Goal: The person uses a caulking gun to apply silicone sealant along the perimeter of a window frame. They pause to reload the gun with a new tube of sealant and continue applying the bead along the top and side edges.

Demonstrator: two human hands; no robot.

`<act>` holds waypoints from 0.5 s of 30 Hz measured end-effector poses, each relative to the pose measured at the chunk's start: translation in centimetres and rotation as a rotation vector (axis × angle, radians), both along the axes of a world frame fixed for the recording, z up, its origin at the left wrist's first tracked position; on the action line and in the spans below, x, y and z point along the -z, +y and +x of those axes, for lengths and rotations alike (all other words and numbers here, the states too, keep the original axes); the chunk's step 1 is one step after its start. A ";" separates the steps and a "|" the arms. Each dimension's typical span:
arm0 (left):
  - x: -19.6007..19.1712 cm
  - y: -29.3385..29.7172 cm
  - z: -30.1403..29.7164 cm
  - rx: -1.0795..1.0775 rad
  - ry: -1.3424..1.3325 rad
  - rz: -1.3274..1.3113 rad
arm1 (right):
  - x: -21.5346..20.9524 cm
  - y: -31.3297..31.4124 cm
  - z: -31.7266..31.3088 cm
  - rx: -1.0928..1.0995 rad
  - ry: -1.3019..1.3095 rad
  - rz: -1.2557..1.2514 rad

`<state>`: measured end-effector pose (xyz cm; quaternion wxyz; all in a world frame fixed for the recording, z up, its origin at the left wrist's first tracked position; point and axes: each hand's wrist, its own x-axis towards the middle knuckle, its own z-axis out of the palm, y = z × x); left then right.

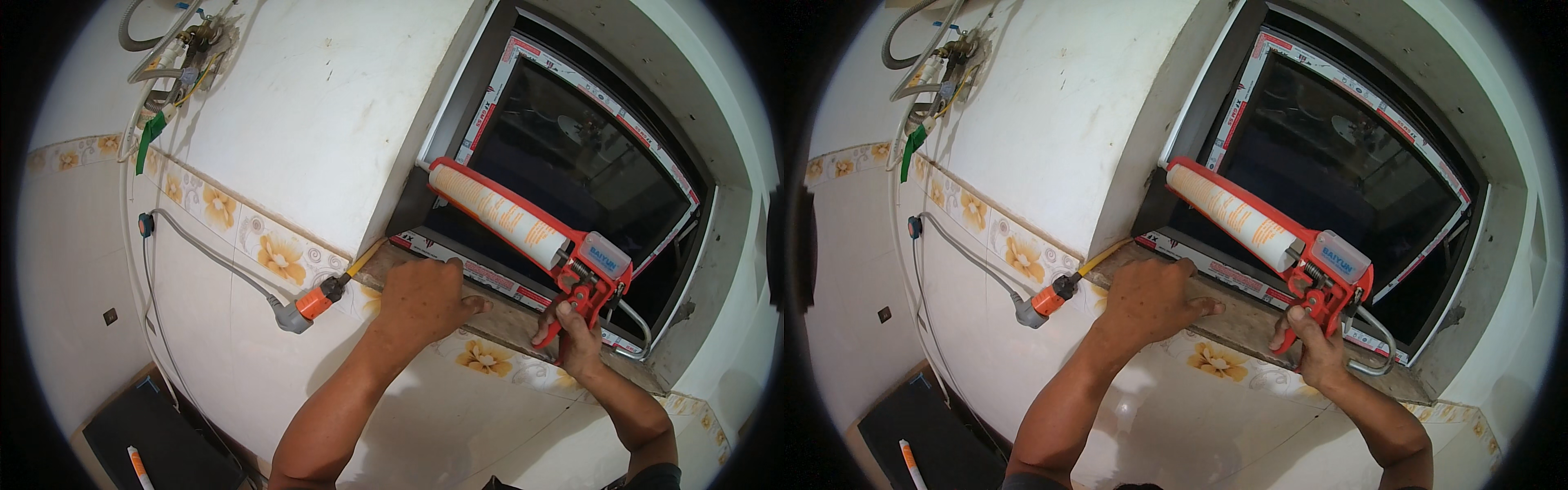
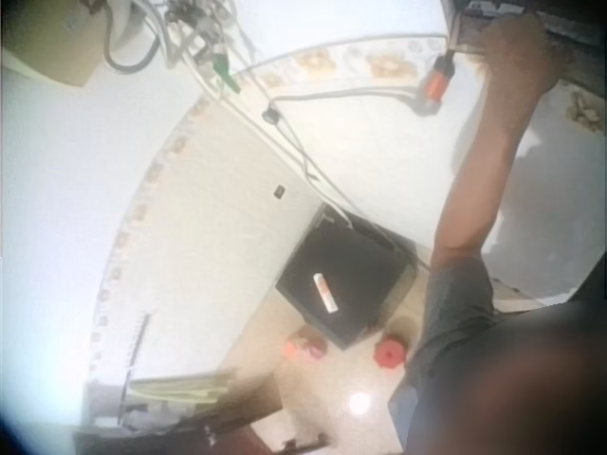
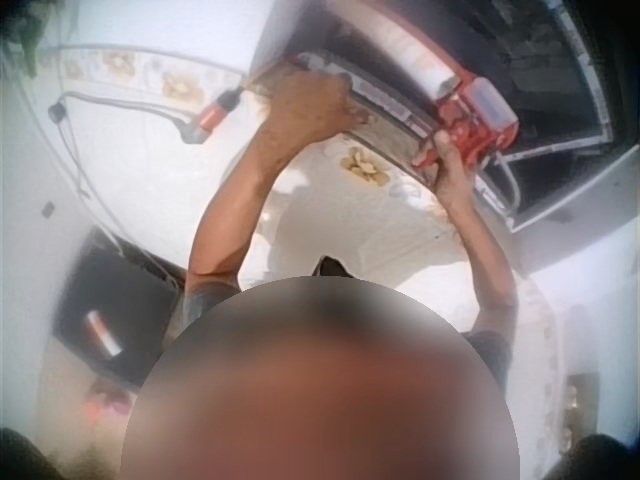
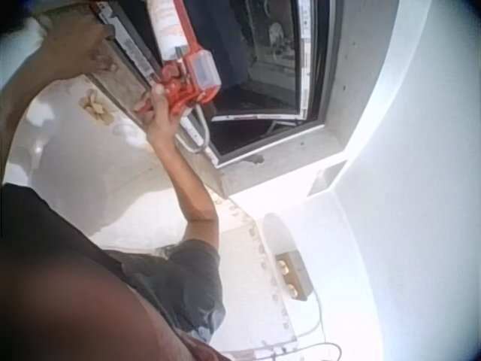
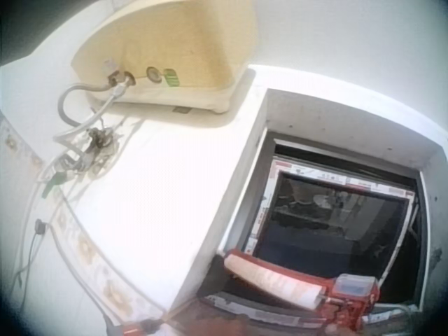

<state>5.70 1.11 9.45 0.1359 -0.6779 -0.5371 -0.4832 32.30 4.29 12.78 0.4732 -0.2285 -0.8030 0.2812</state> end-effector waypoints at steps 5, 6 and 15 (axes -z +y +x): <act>0.0 0.0 -0.1 -0.005 -0.001 0.003 | -0.4 -0.3 0.1 0.012 -0.045 0.025; 0.0 0.0 0.0 -0.004 -0.003 0.006 | -0.4 -0.3 0.1 0.012 -0.056 0.032; 0.1 -0.1 0.0 0.000 -0.016 0.005 | -0.6 -0.4 0.0 0.049 -0.055 0.050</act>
